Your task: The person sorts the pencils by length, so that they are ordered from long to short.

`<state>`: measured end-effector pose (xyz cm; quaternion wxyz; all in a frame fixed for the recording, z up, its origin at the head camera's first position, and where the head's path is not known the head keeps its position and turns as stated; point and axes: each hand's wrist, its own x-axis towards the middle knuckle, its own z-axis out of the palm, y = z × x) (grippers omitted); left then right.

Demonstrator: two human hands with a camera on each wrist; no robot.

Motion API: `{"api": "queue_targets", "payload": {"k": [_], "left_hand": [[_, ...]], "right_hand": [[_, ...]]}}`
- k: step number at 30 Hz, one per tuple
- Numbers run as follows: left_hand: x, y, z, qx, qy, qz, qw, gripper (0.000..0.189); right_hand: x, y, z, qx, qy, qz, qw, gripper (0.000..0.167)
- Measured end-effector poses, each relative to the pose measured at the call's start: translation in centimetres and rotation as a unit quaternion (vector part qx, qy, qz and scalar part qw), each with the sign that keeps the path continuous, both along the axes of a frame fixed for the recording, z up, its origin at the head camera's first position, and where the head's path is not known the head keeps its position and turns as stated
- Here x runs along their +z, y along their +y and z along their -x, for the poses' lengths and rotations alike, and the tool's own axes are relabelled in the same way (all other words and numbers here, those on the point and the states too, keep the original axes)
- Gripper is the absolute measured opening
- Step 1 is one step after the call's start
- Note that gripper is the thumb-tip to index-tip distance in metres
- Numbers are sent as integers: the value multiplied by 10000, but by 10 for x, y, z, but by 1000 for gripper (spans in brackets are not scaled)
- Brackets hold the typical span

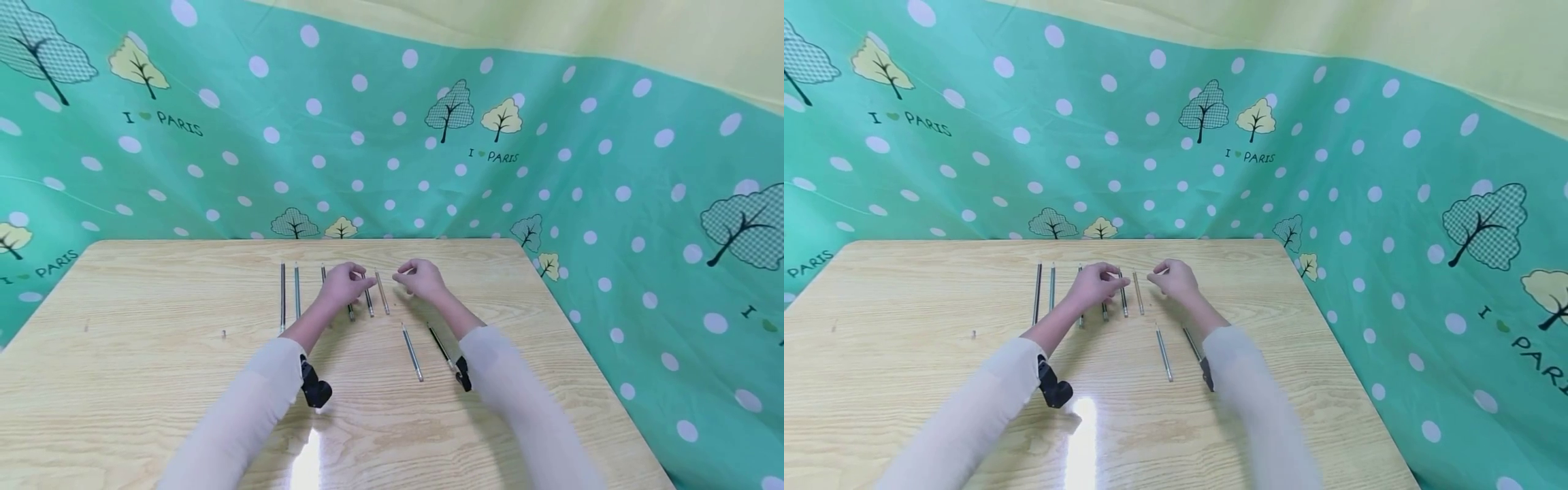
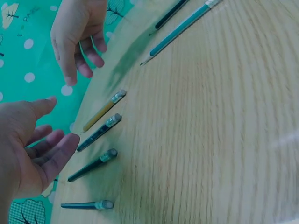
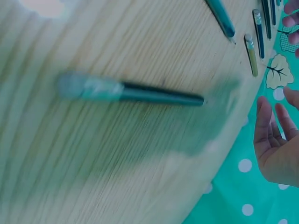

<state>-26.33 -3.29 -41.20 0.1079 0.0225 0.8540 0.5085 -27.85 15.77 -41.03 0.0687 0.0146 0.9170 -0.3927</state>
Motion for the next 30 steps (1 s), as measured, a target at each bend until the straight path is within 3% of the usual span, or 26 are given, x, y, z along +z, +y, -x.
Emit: {"api": "queue_targets", "payload": {"k": [13, 18, 25, 30], "left_hand": [[-1, 1, -19, -588, 371, 587, 9959, 46], [-3, 5, -32, -765, 573, 1047, 9899, 46], [-8, 11, -51, -1030, 745, 1284, 9835, 41], [-12, 19, -63, -1330, 984, 1504, 9747, 39]], "right_hand": [[9, 20, -19, 331, -120, -236, 9991, 28], [11, 29, -28, 548, -252, -313, 9977, 31], [10, 45, -41, 847, -285, -585, 9943, 29], [6, 58, -47, 973, -469, -759, 9913, 28]]}}
